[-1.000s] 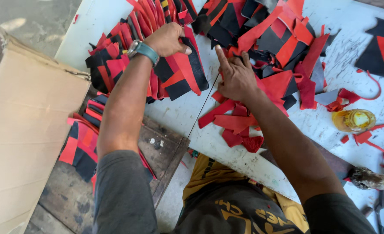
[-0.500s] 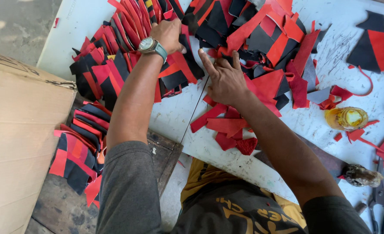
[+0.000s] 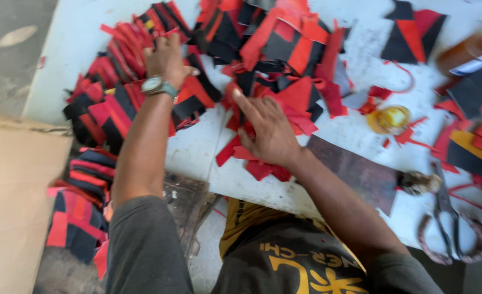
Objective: The person uses shears to trim red and black leather pieces, then applies glue from a small jar to the edges and presses them together to form a layered assembly. The person repeats this process with multiple pieces, stacking completed units on the table.
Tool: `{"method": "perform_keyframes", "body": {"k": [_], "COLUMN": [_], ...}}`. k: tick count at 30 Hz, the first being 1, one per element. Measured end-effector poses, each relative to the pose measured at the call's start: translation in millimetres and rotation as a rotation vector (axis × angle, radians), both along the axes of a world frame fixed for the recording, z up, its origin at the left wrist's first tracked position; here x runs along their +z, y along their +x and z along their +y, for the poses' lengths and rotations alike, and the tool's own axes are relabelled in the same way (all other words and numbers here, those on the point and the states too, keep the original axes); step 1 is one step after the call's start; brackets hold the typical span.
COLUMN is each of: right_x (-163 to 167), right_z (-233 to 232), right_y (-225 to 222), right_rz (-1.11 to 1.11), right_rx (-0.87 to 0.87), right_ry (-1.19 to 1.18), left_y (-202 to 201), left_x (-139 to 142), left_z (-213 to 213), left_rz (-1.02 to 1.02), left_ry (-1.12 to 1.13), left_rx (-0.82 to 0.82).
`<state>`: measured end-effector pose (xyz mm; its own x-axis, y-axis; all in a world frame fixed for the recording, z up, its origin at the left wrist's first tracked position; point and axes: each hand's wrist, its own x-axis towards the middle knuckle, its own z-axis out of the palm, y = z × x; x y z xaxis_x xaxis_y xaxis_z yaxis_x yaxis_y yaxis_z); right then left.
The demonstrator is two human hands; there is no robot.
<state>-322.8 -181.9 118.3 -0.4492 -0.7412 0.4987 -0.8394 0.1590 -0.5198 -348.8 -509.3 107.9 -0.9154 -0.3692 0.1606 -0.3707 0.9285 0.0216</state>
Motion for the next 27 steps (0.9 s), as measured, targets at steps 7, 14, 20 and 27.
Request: {"method": "perform_keyframes", "body": {"k": [7,14,20,27], "right_x": [-11.4,-13.3,-5.7,22.5], "right_z": [145.2,213.4,245.1,293.0], "right_y": [53.4,68.4,53.3,21.9], "right_rz": [-0.113,-0.171,-0.19,-0.111], "right_rx": [-0.214,-0.375,-0.507,-0.9], "right_ry": [-0.004,-0.031,-0.015,0.072], "left_y": [-6.5,-113.2,-186.4,-207.0], "left_x": [14.4,44.0,72.9,64.1], "left_z": [53.4,147.5,169.0,169.4], "left_rz": [0.498,0.516,0.275,0.445], "left_ry": [0.062,0.155,0.142,0.157], "left_rx": [-0.307,-0.353,-0.048,-0.35]}}
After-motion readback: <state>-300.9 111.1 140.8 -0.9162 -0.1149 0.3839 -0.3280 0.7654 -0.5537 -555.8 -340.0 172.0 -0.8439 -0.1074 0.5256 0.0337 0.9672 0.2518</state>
